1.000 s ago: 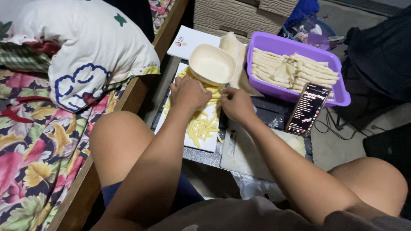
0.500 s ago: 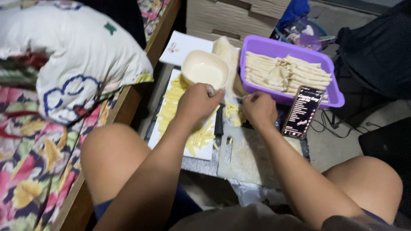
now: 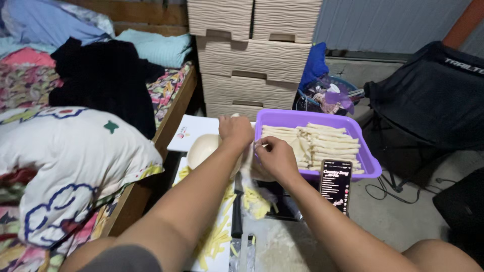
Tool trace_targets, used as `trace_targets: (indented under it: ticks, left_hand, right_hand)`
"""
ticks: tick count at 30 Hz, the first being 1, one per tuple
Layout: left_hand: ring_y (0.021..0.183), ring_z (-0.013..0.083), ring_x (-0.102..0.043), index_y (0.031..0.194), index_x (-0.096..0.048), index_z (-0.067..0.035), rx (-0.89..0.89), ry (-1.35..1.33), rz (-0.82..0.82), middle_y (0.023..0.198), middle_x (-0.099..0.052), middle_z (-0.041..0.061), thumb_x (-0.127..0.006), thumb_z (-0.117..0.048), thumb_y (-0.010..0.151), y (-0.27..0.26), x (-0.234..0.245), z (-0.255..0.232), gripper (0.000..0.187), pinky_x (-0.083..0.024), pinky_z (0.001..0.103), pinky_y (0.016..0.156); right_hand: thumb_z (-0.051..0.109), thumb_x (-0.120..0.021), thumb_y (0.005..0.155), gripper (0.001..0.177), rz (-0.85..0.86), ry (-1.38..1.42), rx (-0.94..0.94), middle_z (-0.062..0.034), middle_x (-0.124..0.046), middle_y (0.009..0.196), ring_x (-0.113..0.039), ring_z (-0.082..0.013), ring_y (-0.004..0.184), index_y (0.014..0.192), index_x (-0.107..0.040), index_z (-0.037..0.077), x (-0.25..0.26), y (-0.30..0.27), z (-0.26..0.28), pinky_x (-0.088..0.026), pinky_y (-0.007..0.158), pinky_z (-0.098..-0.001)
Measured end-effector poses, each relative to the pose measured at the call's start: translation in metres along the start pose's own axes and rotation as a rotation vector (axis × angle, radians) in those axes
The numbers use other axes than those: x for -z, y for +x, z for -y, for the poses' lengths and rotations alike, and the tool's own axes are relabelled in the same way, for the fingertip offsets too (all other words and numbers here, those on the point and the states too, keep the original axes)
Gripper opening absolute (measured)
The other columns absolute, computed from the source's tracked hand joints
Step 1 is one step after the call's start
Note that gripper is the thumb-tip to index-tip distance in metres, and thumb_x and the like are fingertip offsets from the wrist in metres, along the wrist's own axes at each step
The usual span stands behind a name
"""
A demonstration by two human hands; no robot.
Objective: The person places shredded cheese onto thin dough sheets, folds them into half-moon shapes, and stacks the finished pieces in a purple container. The person repeats this process multiple times using cheese and dough from nearby trays.
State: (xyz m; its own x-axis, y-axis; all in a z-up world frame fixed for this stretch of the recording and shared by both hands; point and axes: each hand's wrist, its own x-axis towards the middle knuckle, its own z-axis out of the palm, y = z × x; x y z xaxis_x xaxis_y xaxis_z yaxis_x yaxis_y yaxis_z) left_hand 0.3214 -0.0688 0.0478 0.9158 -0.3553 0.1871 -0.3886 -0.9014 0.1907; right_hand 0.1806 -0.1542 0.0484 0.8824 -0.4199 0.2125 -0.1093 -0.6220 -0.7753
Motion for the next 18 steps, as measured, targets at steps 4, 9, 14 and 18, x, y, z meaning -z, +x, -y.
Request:
trace_targets:
  ticks: [4,9,14,18]
  left_hand:
    - [0.108,0.0271,-0.073,0.105,-0.080,-0.015,0.039,0.099,0.127,0.111,-0.078,0.011,-0.056,-0.019,0.095,0.027,-0.031,-0.004,0.027,-0.032,0.051,0.109]
    - [0.105,0.0278,-0.072,0.105,-0.078,-0.013,0.132,0.110,0.205,0.110,-0.076,0.010,-0.064,-0.020,0.089,0.026,-0.042,0.007,0.022,-0.031,0.050,0.107]
    - [0.103,0.0285,-0.073,0.099,-0.080,-0.012,0.151,-0.043,0.042,0.106,-0.078,0.013,-0.063,-0.027,0.095,0.020,-0.033,0.018,0.023,-0.033,0.045,0.111]
    - [0.103,0.0287,-0.072,0.099,-0.079,-0.011,0.160,-0.073,-0.077,0.104,-0.077,0.014,-0.068,-0.034,0.091,0.014,-0.022,0.025,0.026,-0.037,0.044,0.106]
  right_hand:
    - [0.024,-0.070,0.086,0.026,0.016,0.105,-0.012,-0.0130,-0.076,0.075,-0.072,-0.0207,0.065,0.101,-0.077,0.003,0.006,0.000,-0.017,-0.055,0.066,-0.0345]
    - [0.021,-0.070,0.088,0.025,0.059,0.201,-0.023,-0.0106,-0.076,0.076,-0.070,-0.0163,0.065,0.101,-0.077,0.002,0.009,-0.005,-0.029,-0.055,0.065,-0.0320]
    - [0.020,-0.068,0.090,0.024,0.097,0.285,-0.074,-0.0089,-0.077,0.081,-0.068,-0.0130,0.067,0.104,-0.077,0.001,0.014,-0.008,-0.032,-0.054,0.064,-0.0295]
    - [0.018,-0.068,0.092,0.024,0.106,0.354,-0.077,-0.0079,-0.075,0.081,-0.065,-0.0118,0.067,0.105,-0.075,-0.001,0.014,-0.013,-0.034,-0.052,0.062,-0.0292]
